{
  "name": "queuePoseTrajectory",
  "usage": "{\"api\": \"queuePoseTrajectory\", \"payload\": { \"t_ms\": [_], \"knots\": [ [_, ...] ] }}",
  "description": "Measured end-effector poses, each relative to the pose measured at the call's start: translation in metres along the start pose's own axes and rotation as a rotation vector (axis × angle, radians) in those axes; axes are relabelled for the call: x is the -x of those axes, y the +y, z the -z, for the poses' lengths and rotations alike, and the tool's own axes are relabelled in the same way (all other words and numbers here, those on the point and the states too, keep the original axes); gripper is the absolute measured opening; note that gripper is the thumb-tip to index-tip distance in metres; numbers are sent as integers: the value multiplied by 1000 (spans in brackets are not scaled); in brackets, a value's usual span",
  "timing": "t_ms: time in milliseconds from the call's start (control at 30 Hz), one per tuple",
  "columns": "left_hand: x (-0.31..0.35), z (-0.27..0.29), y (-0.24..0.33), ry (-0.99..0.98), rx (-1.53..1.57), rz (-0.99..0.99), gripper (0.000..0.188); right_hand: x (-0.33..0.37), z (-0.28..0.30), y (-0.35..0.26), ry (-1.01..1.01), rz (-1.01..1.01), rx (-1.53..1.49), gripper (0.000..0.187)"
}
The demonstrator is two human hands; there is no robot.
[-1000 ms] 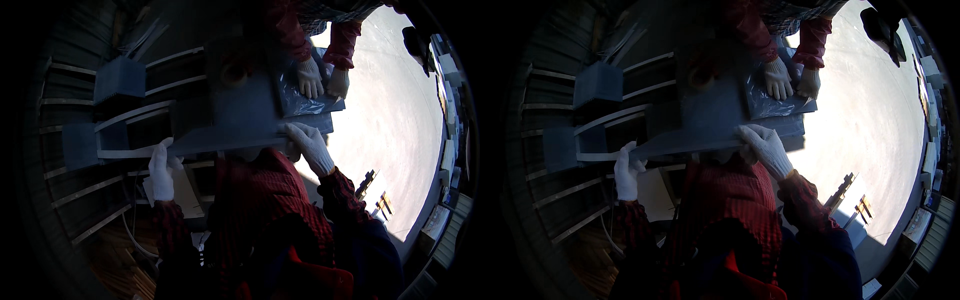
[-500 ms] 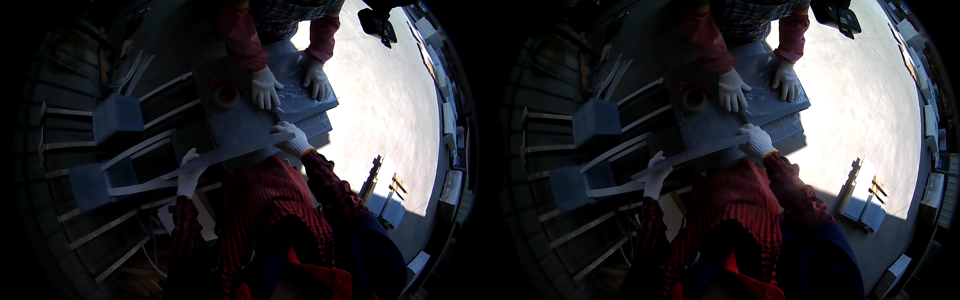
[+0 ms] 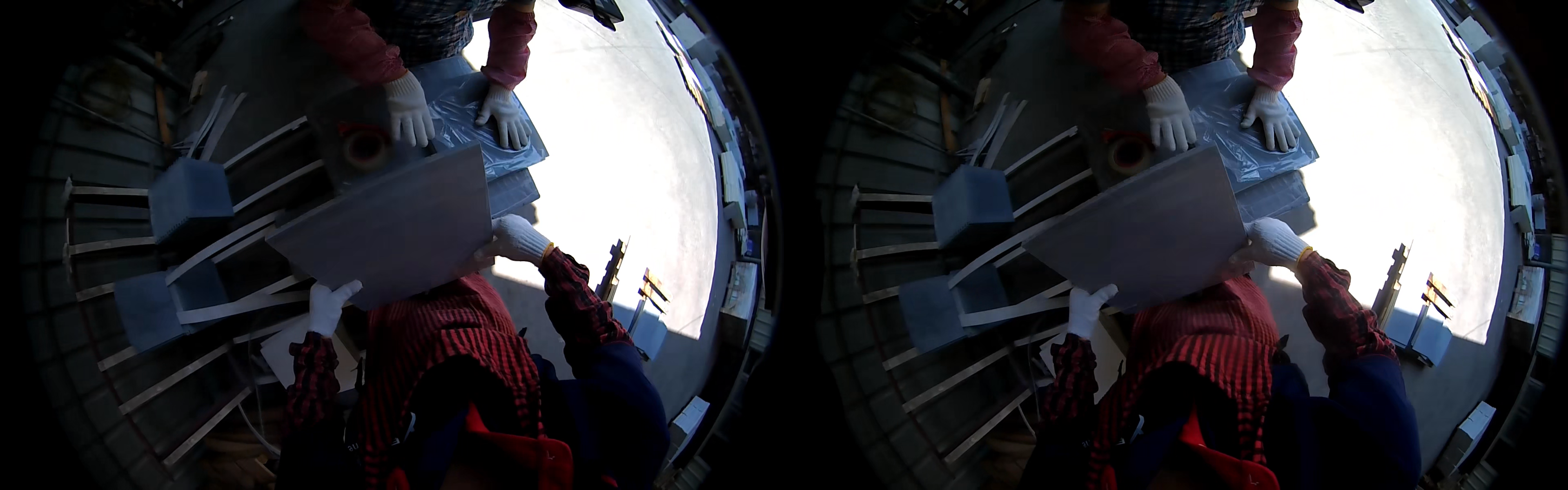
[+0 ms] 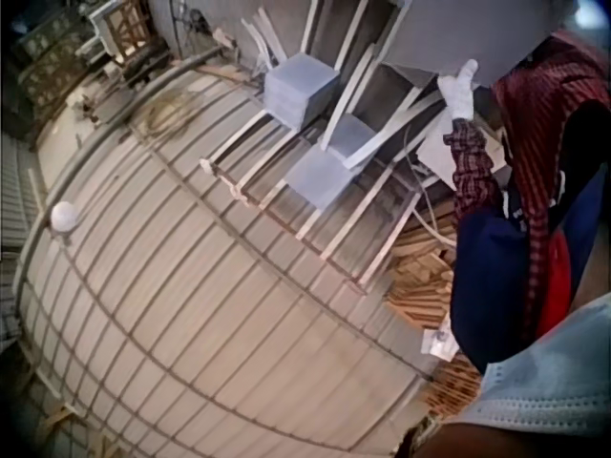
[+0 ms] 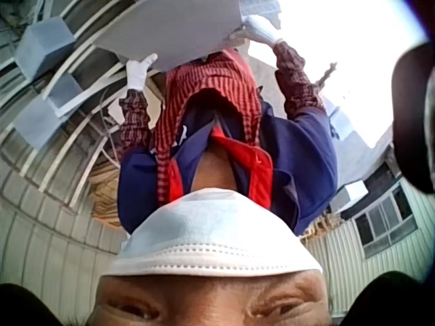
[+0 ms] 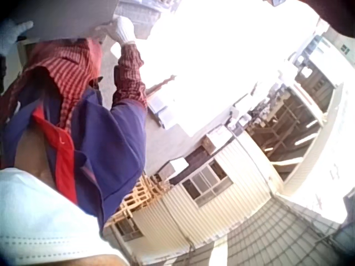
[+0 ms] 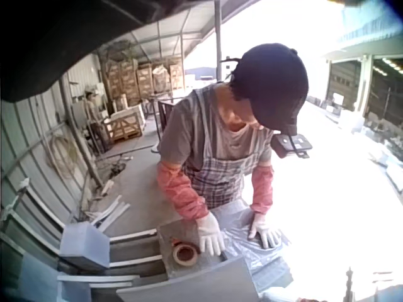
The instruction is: The person repeatedly picks up flat rectangular panels, stacks them into a box shape, and secures the edges with packing tape using a handheld dispenser. They then place the taped box onto a nearby stack and repeat the process with additional panels.
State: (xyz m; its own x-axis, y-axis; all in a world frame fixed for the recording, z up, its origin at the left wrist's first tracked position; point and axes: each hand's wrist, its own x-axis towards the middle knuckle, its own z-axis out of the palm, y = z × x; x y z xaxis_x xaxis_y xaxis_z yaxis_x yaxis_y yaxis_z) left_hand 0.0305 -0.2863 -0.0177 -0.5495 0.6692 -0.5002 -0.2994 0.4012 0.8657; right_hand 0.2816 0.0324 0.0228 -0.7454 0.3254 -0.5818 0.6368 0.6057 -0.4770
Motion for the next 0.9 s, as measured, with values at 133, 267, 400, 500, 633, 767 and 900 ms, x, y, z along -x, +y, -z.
{"api": "queuePoseTrajectory", "payload": {
  "t_ms": [133,267,400,500,633,767,900],
  "knots": [
    [-5,-51,10,37,468,-91,39,49,10,7,34,22,-878,68],
    [-18,-98,15,-46,493,-27,40,82,-5,25,226,-92,-1275,85],
    [-29,-129,26,-160,388,144,43,102,-15,54,337,-188,-1260,76],
    [-33,-158,32,-151,381,189,42,112,-12,69,379,-248,-1283,74],
    [-48,-187,32,-165,405,132,42,105,-8,106,393,-253,-1301,74],
    [-67,-217,52,-97,350,175,45,91,23,140,321,-272,-1289,73],
    [-81,-246,60,-39,380,175,46,72,48,172,289,-231,-1304,72]
  ]
}}
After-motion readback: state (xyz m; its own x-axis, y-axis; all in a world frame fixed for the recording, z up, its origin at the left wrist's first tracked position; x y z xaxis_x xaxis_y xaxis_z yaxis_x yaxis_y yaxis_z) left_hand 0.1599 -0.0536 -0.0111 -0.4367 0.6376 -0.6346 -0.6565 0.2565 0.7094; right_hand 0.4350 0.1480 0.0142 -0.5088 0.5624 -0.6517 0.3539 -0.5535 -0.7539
